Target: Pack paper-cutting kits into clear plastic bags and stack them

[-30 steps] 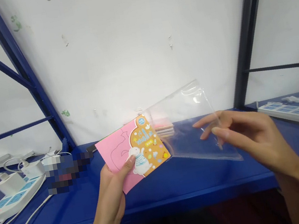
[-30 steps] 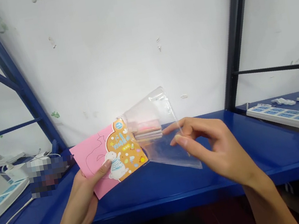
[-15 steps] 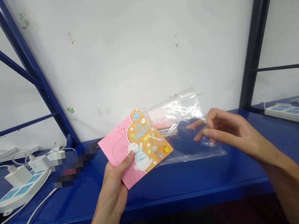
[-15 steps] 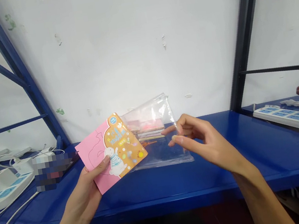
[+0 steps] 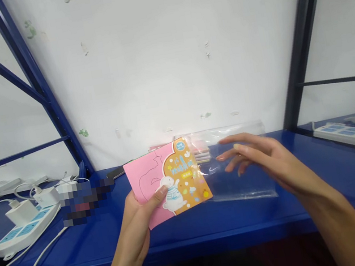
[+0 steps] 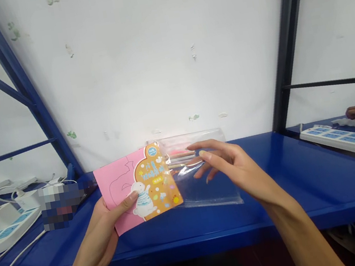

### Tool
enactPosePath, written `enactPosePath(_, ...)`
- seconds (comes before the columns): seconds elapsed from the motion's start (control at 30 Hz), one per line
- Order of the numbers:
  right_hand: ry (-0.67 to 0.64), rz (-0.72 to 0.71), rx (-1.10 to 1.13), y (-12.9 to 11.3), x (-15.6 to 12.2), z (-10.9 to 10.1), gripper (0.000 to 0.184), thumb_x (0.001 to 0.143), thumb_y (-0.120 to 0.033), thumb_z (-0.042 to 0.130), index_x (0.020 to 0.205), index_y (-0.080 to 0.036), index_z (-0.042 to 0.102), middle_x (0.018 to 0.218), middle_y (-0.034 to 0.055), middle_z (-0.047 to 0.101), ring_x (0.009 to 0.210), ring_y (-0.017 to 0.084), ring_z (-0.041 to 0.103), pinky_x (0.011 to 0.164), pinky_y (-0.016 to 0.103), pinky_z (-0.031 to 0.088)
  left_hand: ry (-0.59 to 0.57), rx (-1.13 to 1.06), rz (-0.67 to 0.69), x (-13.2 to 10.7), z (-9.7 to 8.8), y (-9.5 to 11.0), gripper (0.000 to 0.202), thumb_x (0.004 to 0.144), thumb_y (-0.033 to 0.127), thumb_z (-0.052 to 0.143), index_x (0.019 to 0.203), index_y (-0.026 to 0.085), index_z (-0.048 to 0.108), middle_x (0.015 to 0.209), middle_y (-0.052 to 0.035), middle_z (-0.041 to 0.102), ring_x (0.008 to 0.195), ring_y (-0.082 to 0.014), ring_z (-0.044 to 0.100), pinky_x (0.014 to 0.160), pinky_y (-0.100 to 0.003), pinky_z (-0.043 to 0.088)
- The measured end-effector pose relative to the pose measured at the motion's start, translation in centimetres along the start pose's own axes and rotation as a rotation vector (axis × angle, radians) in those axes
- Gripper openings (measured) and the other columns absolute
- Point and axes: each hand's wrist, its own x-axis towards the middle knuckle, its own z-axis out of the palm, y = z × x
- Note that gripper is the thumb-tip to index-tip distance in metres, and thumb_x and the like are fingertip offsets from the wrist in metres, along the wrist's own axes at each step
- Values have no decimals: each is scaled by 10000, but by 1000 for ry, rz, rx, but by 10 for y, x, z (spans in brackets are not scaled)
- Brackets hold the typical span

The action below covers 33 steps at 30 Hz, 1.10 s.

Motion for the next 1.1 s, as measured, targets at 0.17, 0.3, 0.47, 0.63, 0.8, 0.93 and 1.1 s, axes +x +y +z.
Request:
enactPosePath(0.17, -9, -20, 51, 1, 0, -1, 358, 1000, -483, 591, 1271, -270, 685, 1092, 90, 797, 874, 233, 771, 705, 319, 604, -50, 33, -1, 0, -4, 1, 657, 652, 345, 923, 1234, 115, 724, 1175, -192, 773, 1057, -383, 748, 892, -441, 630)
enactPosePath(0.3, -38, -38, 93, 5, 1, -3, 360, 1015, -473, 568, 1298, -274, 667, 1118, 93, 790, 882, 232, 769, 721, 330, 603, -82, 8, -75, 2, -9, 0, 699, 656, 335, 925, 1279, 120, 691, 1184, -193, 769, 1016, -373, 762, 877, -440, 633)
enactPosePath(0.47, -111, 10, 99, 8, 3, -6, 364, 1017, -474, 567, 1305, -270, 655, 1120, 91, 785, 912, 228, 762, 729, 324, 606, -143, 7, -142, 5, -15, 0, 791, 651, 321, 930, 1358, 119, 638, 1151, -205, 776, 983, -377, 770, 884, -465, 628)
enactPosePath(0.63, -144, 138, -34, 17, 7, 1, 487, 959, -551, 622, 1358, -273, 602, 1114, 100, 778, 940, 261, 763, 778, 384, 630, -125, 95, -33, 5, -12, -1, 730, 664, 403, 908, 1289, 113, 666, 1120, -189, 785, 982, -377, 766, 862, -470, 630)
enactPosePath(0.8, 307, -20, -490, 22, 6, 6, 1072, 746, -606, 832, 1607, -339, 251, 1394, 144, 636, 1158, 365, 684, 907, 526, 610, 148, 561, 513, 6, -15, -7, 319, 806, 406, 797, 1014, 175, 727, 1066, -89, 802, 1020, -308, 753, 864, -401, 614)
enactPosePath(0.93, 252, -367, -830, 15, 3, 11, 704, 850, -482, 791, 1481, -356, 503, 1533, 97, 519, 1411, 360, 473, 1122, 573, 448, 48, 754, 1072, 6, -25, -11, 178, 854, 218, 743, 1015, 225, 669, 1100, -69, 795, 1046, -267, 745, 879, -375, 579)
enactPosePath(1.1, -50, -637, -877, 14, 1, 33, 355, 965, -149, 637, 1291, -283, 675, 1356, 46, 696, 1375, 261, 525, 1148, 494, 402, -56, 920, 1401, 4, -29, -12, 205, 878, 144, 684, 1060, 226, 638, 1111, -91, 782, 1124, -291, 698, 973, -449, 485)
